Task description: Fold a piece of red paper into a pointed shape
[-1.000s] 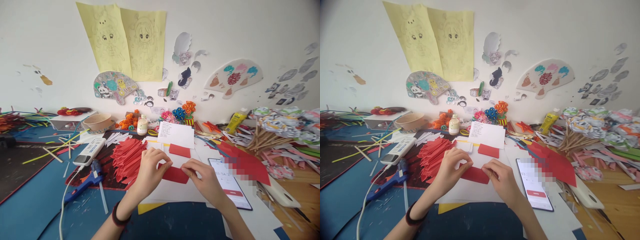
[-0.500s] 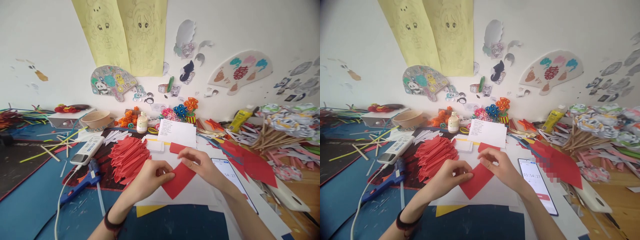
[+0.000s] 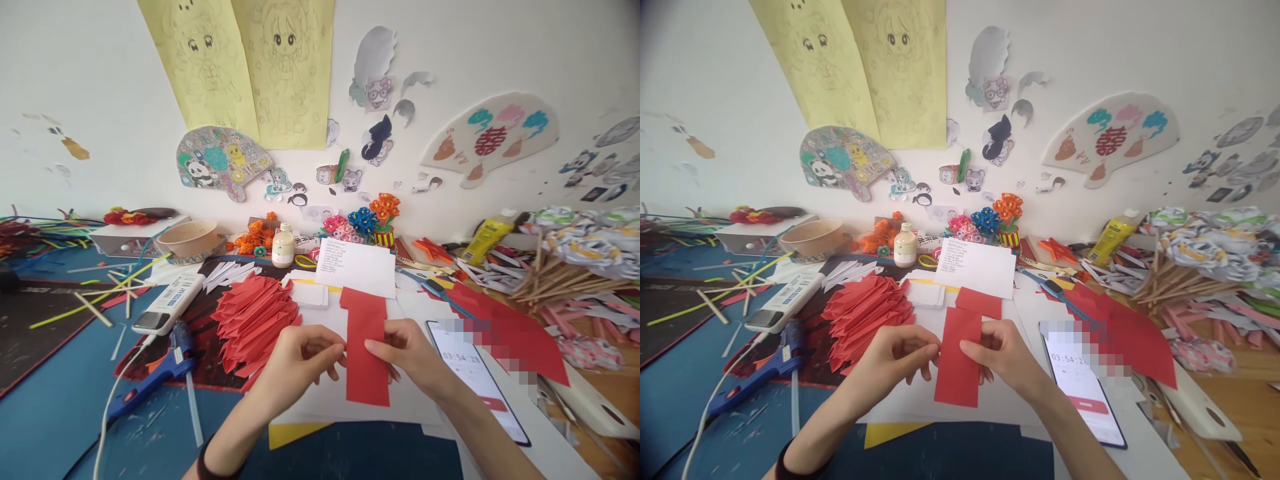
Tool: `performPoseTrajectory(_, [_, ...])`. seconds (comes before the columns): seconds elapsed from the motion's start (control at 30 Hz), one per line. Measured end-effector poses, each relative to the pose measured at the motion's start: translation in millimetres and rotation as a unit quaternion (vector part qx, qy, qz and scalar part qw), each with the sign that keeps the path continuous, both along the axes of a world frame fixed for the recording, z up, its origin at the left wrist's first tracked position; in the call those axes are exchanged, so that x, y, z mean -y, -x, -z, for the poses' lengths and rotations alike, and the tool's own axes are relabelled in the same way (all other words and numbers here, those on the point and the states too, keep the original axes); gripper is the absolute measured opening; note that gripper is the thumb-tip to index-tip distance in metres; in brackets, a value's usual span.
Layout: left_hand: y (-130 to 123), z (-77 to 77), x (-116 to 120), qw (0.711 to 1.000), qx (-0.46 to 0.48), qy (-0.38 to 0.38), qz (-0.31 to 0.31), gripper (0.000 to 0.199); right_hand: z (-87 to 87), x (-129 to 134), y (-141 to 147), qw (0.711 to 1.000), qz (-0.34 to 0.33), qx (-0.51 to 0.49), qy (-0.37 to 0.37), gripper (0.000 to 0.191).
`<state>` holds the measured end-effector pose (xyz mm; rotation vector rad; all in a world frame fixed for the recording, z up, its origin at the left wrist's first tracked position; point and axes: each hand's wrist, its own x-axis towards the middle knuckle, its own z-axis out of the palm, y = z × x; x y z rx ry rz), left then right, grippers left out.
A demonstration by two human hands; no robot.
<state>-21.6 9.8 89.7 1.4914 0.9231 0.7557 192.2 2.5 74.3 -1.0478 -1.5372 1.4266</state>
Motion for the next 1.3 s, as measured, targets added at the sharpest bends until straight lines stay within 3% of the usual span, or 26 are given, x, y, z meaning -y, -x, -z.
performPoseTrajectory(0.43, [0,2.2,-1,1.000,-0.025,-0.011,0.004,0.023,2.1,-4,-2,1.000,-0.007,0.015,-0.005,0.029])
performPoseTrajectory(0.87, [-9,8.8,6,0.964,-0.152,-0.199,-0.085,0.016,4.9,-5,-1,0.998,0.011,0.051,-0.027,0.030])
performPoseTrajectory(1.3, [-9,8.8,7,0.964,-0.147,-0.205,-0.088,0.018,6.3,-5,-2,0.997,0.013,0.070,-0.032,0.032])
